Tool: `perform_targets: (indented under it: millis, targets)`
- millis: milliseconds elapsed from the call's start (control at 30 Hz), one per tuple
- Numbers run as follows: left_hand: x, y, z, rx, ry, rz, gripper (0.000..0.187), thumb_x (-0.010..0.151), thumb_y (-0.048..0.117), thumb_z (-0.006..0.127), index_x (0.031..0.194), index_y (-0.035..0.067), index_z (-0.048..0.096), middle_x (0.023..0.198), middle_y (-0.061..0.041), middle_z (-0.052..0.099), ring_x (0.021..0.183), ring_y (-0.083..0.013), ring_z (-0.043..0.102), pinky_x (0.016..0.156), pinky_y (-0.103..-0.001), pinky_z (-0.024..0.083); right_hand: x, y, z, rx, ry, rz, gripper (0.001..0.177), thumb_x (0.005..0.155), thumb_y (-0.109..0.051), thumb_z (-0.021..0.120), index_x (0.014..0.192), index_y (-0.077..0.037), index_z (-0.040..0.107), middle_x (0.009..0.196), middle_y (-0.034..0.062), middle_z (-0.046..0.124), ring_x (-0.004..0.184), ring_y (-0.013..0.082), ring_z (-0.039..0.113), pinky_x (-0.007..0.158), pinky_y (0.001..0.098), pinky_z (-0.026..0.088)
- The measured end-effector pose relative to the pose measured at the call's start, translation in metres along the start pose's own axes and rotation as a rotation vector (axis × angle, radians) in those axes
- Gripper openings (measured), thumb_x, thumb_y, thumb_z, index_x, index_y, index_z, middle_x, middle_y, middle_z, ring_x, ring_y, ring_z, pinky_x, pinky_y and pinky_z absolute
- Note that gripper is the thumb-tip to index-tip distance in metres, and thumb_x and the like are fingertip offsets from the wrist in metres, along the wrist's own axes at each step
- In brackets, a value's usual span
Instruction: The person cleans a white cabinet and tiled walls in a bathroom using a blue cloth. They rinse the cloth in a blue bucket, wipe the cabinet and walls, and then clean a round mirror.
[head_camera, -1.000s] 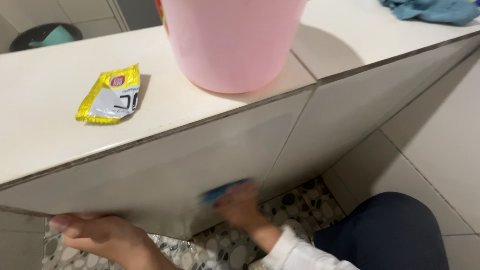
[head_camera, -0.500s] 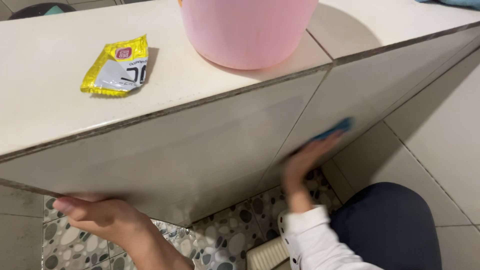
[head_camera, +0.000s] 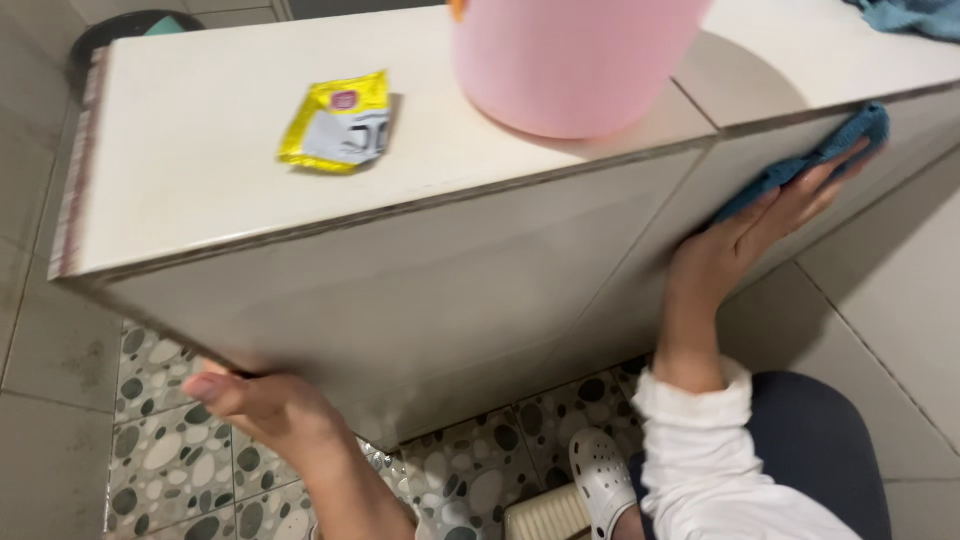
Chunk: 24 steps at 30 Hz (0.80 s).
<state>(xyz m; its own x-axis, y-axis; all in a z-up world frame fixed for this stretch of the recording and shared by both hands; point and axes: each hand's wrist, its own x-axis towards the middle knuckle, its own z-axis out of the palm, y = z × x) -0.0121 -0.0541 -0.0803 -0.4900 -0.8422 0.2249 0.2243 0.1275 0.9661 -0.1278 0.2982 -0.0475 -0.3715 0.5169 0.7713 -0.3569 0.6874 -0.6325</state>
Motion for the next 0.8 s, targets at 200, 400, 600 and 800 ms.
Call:
perform_targets:
  millis: [200, 400, 600, 800]
  targets:
    - [0.000, 0.021, -0.007, -0.152, -0.149, 0.024, 0.134, 0.074, 0.098, 0.007, 0.144, -0.009, 0.047, 0.125, -0.023, 0.066, 0.119, -0.0326, 0.060, 0.115, -0.043, 0.046, -0.226, -0.069, 0.041, -0.097, -0.517, -0.647, 0.058, 0.113, -0.023, 0.046, 0.159, 0.006, 0.025, 0.171, 0.0316, 0.002, 0.156, 0.0634, -0.003, 0.120, 0.0835, 0.010]
    - [0.012, 0.032, -0.028, -0.093, -0.329, 0.171, 0.129, 0.080, 0.093, -0.005, 0.152, -0.003, 0.044, 0.143, -0.021, 0.059, 0.131, -0.0328, 0.056, 0.123, -0.042, 0.038, -0.278, -0.010, 0.027, -0.256, -0.551, -1.168, 0.046, 0.107, -0.040, 0.050, 0.148, -0.021, 0.056, 0.171, -0.0012, 0.027, 0.160, 0.0283, 0.011, 0.112, 0.0539, 0.024]
    - [0.033, 0.031, -0.054, -0.220, -0.544, 0.232, 0.129, 0.081, 0.094, -0.004, 0.161, 0.000, 0.034, 0.171, -0.018, 0.034, 0.163, -0.0326, 0.027, 0.136, -0.043, 0.014, -0.163, -0.102, 0.041, -0.108, -0.350, -0.694, 0.059, 0.116, -0.036, 0.037, 0.170, -0.016, 0.024, 0.175, 0.0158, 0.010, 0.160, 0.0524, 0.006, 0.124, 0.0689, 0.001]
    - [0.051, 0.033, -0.087, -0.400, -0.534, 0.031, 0.136, 0.068, 0.098, 0.001, 0.164, 0.006, 0.033, 0.171, -0.014, 0.036, 0.162, -0.0307, 0.028, 0.134, -0.046, 0.012, -0.262, -0.152, 0.060, -0.112, -0.520, -1.362, 0.059, 0.107, -0.023, 0.051, 0.163, -0.010, 0.043, 0.170, 0.0070, 0.033, 0.153, 0.0435, 0.025, 0.116, 0.0577, 0.026]
